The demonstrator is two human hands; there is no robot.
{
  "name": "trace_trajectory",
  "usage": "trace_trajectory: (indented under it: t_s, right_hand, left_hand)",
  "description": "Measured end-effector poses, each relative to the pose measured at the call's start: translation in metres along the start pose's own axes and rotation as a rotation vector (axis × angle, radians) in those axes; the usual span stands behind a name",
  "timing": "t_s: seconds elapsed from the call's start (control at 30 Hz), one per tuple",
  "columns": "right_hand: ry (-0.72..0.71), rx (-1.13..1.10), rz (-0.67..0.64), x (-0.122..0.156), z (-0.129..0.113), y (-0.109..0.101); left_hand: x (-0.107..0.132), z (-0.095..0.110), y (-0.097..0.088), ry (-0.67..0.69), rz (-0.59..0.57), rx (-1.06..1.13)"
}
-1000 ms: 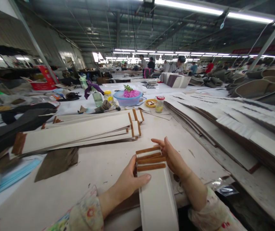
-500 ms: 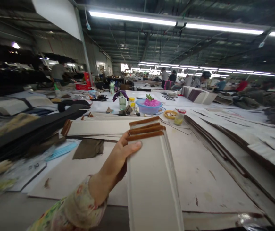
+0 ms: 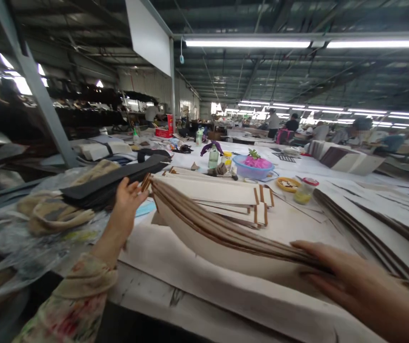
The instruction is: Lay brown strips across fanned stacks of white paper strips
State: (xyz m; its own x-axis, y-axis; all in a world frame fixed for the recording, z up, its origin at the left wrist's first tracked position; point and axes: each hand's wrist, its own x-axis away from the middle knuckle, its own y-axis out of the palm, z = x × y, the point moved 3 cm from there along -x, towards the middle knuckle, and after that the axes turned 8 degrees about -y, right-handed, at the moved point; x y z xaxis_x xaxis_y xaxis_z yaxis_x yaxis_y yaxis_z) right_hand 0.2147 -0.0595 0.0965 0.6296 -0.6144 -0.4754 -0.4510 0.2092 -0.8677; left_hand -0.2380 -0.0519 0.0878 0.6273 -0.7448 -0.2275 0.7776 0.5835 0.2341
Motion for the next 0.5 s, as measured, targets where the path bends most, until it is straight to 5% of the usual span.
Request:
trace_trajectory:
  t_s: [0.03, 0.1, 0.23, 0.3, 0.4, 0.5]
  right_hand:
    - [-0.062, 0.03, -0.058, -0.008, -0.001, 0.015]
    - [-0.128, 0.116, -0.085, -0.019, -0.001, 0.042]
    - [-0.182, 0.138, -0.14, -0.019, 0.001, 0.074]
    - [-0.215, 0.116, -0.143, -0.018, 0.002, 0.075]
    - [-0.243, 0.101, -0.139, -0.019, 0.006, 0.072]
    - [-0.219, 0.093, -0.158, -0.028, 0.013, 0.068]
  left_hand:
    - [0.002, -0.001, -0.011, 0.079, 0.08, -0.086]
    - [0.016, 0.002, -0.015, 0.21, -0.022, -0.304]
    - [0.072, 0.018, 0.033, 0.456, -0.693, -0.816]
    - [0.096, 0.018, 0.064, 0.573, -0.935, -0.933]
    - [0.105, 0.004, 0.097, 0.668, -1.046, -1.065]
    - [0.089, -0.013, 0.111, 0.651, -1.052, -1.254]
